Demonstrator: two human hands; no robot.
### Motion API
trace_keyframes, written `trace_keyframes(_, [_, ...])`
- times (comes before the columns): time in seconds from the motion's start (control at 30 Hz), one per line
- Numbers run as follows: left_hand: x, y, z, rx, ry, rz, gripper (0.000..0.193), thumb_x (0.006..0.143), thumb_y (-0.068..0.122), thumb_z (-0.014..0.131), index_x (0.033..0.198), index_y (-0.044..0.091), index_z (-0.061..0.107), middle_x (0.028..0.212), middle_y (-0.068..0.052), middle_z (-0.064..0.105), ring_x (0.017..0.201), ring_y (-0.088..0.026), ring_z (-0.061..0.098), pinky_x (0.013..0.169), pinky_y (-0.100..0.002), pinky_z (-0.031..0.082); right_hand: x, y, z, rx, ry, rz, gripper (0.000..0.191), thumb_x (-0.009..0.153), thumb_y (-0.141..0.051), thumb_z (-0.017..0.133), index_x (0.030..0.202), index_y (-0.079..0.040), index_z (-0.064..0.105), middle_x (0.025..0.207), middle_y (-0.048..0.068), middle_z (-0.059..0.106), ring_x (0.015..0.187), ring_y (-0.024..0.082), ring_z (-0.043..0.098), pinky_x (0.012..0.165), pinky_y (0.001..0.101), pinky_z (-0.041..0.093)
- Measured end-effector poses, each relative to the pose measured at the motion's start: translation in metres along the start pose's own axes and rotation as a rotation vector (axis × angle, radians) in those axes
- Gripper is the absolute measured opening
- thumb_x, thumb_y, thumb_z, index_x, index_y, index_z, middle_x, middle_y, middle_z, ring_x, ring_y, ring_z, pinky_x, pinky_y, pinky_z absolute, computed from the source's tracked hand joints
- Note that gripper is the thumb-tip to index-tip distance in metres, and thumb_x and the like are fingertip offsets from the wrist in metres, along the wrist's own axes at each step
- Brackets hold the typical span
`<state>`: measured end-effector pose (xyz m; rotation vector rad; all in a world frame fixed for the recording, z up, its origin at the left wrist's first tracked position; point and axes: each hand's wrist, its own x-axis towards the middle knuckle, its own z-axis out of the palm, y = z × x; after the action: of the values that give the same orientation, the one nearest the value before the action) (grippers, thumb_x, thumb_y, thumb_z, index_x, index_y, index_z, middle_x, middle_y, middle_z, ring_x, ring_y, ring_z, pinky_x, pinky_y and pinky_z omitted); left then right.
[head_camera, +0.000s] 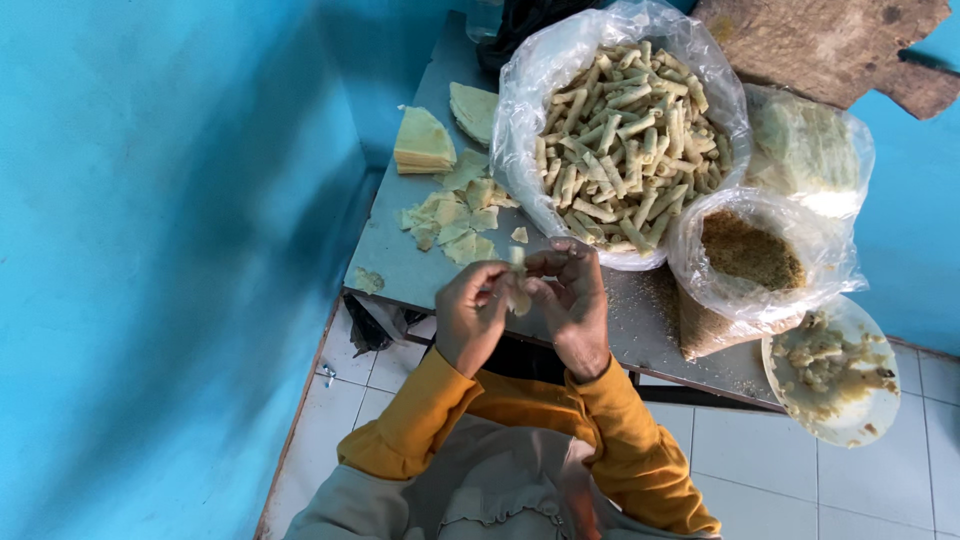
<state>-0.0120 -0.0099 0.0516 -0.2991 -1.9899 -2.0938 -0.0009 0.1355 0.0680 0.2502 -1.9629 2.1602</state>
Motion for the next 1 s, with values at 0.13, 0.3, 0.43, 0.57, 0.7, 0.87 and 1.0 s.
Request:
trace_keyframes(0.13, [-0.007, 0.002, 0.005, -0.016, -0.052, 0.045, 0.011, 0.101, 0.004, 0.064, 0.109, -0.003, 0.069, 0.102, -0.006, 0.071, 0.083, -0.01, 0.07, 0.073, -0.024, 0.059, -0.005, 0.0, -0.002, 0.076, 0.108, -0.009, 0.046, 0.096, 0.017, 0.064, 0.135, -0.003, 0.049, 0.107, 0.014, 0.067, 0.096, 0.017, 0.067, 0.084, 0.0297, 0.057])
trace_keyframes(0.3, [-0.008, -0.024, 0.006, -0.19, -0.03, -0.118, 0.01, 0.106, 0.009, 0.059, 0.108, 0.001, 0.064, 0.092, -0.004, 0.067, 0.077, -0.008, 0.062, 0.067, -0.024, 0.054, -0.007, -0.002, -0.01, 0.294, 0.266, 0.09, 0.038, 0.094, 0.012, 0.06, 0.128, -0.003, 0.053, 0.102, 0.011, 0.068, 0.086, 0.017, 0.07, 0.074, 0.0308, 0.062])
trace_keyframes(0.43, [0.0, -0.047, 0.003, -0.47, 0.151, -0.243, 0.006, 0.102, 0.008, 0.057, 0.106, 0.004, 0.058, 0.084, 0.0, 0.059, 0.066, -0.007, 0.056, 0.056, -0.025, 0.052, -0.011, -0.012, -0.018, 0.466, 0.35, 0.057, 0.033, 0.097, 0.009, 0.057, 0.128, -0.001, 0.055, 0.098, 0.008, 0.065, 0.081, 0.017, 0.067, 0.069, 0.0314, 0.061])
trace_keyframes(0.57, [0.015, -0.051, -0.017, -0.027, 0.134, -0.104, 0.008, 0.107, 0.006, 0.053, 0.113, 0.003, 0.055, 0.085, -0.002, 0.064, 0.067, -0.006, 0.054, 0.058, -0.023, 0.047, -0.011, -0.039, -0.039, 0.487, 0.379, -0.113, 0.025, 0.102, 0.007, 0.057, 0.126, 0.0, 0.054, 0.105, 0.011, 0.067, 0.088, 0.016, 0.067, 0.077, 0.0298, 0.061])
trace_keyframes(0.7, [0.021, -0.049, -0.023, -0.07, 0.087, -0.133, 0.016, 0.106, 0.004, 0.051, 0.121, 0.0, 0.055, 0.091, -0.004, 0.064, 0.07, -0.006, 0.054, 0.065, -0.023, 0.05, -0.003, -0.067, -0.071, 0.383, 0.343, -0.176, 0.026, 0.105, 0.008, 0.058, 0.129, -0.003, 0.055, 0.109, 0.01, 0.066, 0.092, 0.017, 0.069, 0.081, 0.0297, 0.061])
trace_keyframes(0.87, [0.017, -0.059, -0.021, -0.294, 0.037, -0.13, 0.02, 0.108, 0.002, 0.048, 0.127, 0.0, 0.054, 0.1, -0.003, 0.062, 0.08, -0.005, 0.056, 0.073, -0.022, 0.052, 0.001, -0.07, -0.086, 0.423, 0.197, -0.02, 0.027, 0.104, 0.009, 0.056, 0.129, -0.002, 0.058, 0.106, 0.009, 0.067, 0.093, 0.017, 0.07, 0.082, 0.0317, 0.061])
trace_keyframes(1.0, [0.021, -0.066, -0.03, -0.424, 0.08, -0.114, 0.023, 0.107, 0.0, 0.049, 0.129, 0.0, 0.055, 0.105, -0.002, 0.061, 0.084, -0.005, 0.055, 0.074, -0.022, 0.05, 0.005, -0.056, -0.082, 0.42, 0.101, 0.101, 0.03, 0.095, 0.008, 0.055, 0.123, -0.002, 0.06, 0.104, 0.01, 0.068, 0.087, 0.018, 0.071, 0.078, 0.0327, 0.061])
